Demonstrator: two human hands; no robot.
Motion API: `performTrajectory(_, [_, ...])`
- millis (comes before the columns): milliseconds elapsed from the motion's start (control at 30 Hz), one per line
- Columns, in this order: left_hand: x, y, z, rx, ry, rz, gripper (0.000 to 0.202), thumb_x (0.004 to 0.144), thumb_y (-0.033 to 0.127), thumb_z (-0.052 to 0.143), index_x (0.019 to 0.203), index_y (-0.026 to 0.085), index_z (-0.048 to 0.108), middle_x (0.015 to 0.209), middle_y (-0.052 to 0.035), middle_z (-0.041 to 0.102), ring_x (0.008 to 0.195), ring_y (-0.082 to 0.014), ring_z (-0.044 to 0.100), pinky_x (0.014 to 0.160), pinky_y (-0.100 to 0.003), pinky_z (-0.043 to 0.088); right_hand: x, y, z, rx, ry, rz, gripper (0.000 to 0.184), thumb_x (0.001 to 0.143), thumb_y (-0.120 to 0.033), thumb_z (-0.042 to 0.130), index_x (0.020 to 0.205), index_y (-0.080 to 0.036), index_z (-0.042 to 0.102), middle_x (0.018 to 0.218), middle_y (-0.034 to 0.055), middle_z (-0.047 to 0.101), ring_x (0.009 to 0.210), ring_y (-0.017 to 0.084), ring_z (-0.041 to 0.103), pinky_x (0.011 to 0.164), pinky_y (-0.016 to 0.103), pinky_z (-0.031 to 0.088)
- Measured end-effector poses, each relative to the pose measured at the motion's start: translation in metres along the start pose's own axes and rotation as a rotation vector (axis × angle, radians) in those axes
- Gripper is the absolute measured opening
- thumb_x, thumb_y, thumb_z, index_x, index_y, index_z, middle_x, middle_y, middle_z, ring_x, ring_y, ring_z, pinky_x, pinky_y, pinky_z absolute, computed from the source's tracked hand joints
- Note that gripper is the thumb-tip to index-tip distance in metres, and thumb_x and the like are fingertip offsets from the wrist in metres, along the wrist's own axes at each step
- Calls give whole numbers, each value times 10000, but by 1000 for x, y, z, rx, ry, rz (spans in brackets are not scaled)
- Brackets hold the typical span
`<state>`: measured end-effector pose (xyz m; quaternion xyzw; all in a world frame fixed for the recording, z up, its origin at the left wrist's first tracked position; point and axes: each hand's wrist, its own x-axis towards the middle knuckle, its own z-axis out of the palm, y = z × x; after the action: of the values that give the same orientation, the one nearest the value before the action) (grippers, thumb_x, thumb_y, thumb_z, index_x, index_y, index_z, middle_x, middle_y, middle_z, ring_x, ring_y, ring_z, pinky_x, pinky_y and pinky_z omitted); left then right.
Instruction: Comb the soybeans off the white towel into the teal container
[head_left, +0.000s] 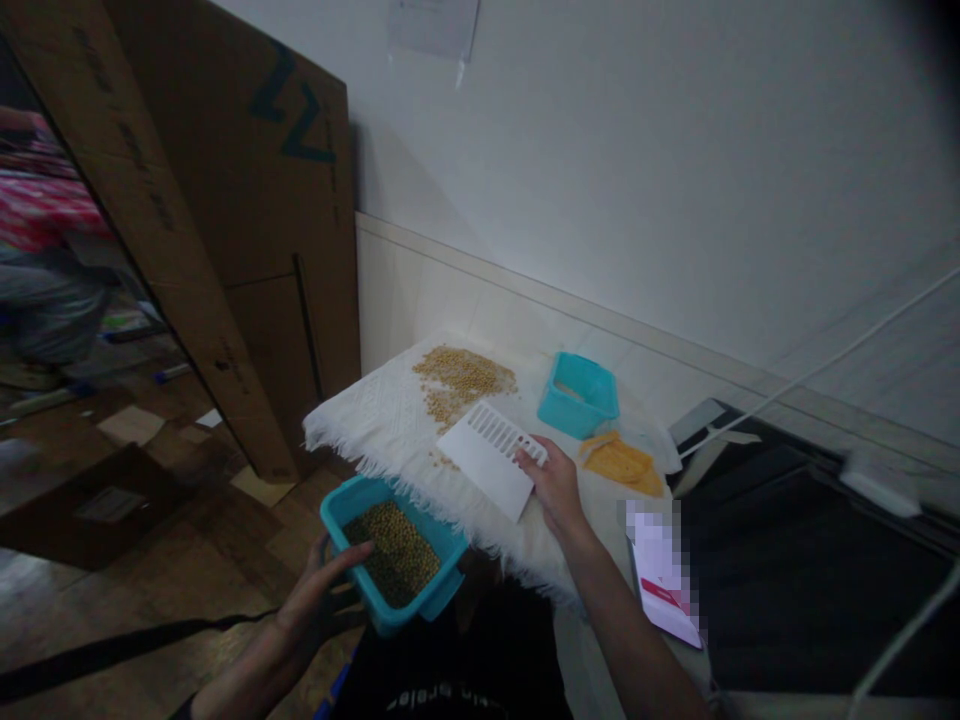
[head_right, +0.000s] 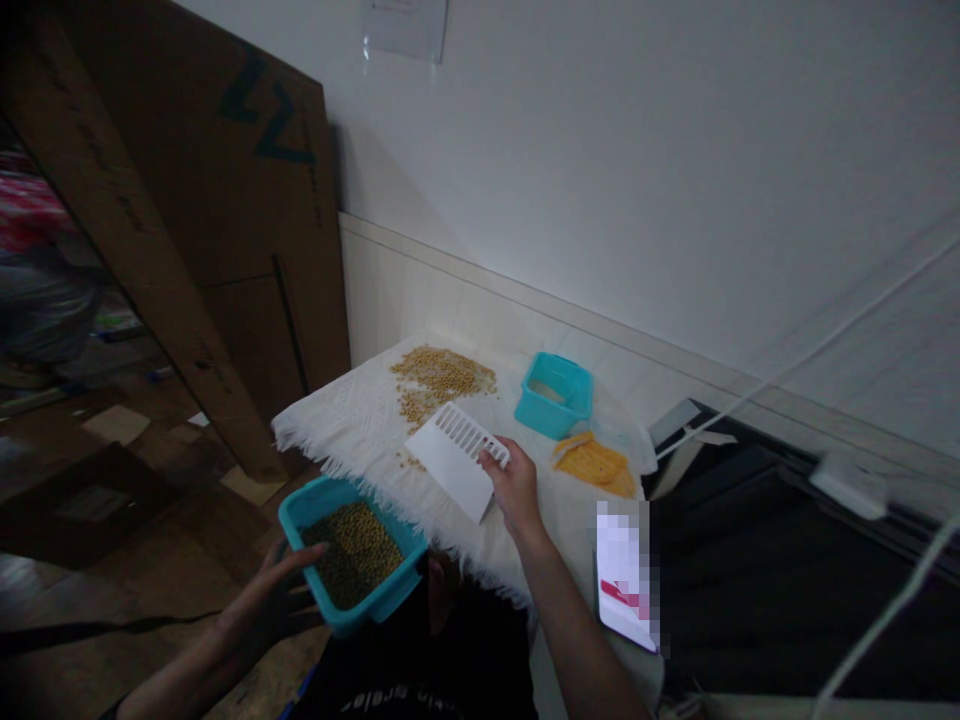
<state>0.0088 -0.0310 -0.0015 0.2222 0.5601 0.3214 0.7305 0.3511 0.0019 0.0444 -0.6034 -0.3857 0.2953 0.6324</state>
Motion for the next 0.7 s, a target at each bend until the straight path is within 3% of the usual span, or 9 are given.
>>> performTrajectory(200, [-1,1,2,18,22,7,883,827,482,871,1564,377,396,1268,-144,766,930,-342,834,829,-486,666,-2,-2,4,10,-54,17,587,629,-619,955,1009,-209,775,796,41,806,703,248,718,650,351,565])
performTrajectory(700, [-3,3,4,10,25,12,916,829,473,868,1595,397,373,1262,-148,777,937,-367,839,837,-515,665,-2,-5,6,-10,-64,27,580,626,-620,952,997,-212,774,778,38,798,701,253,719,608,336,567])
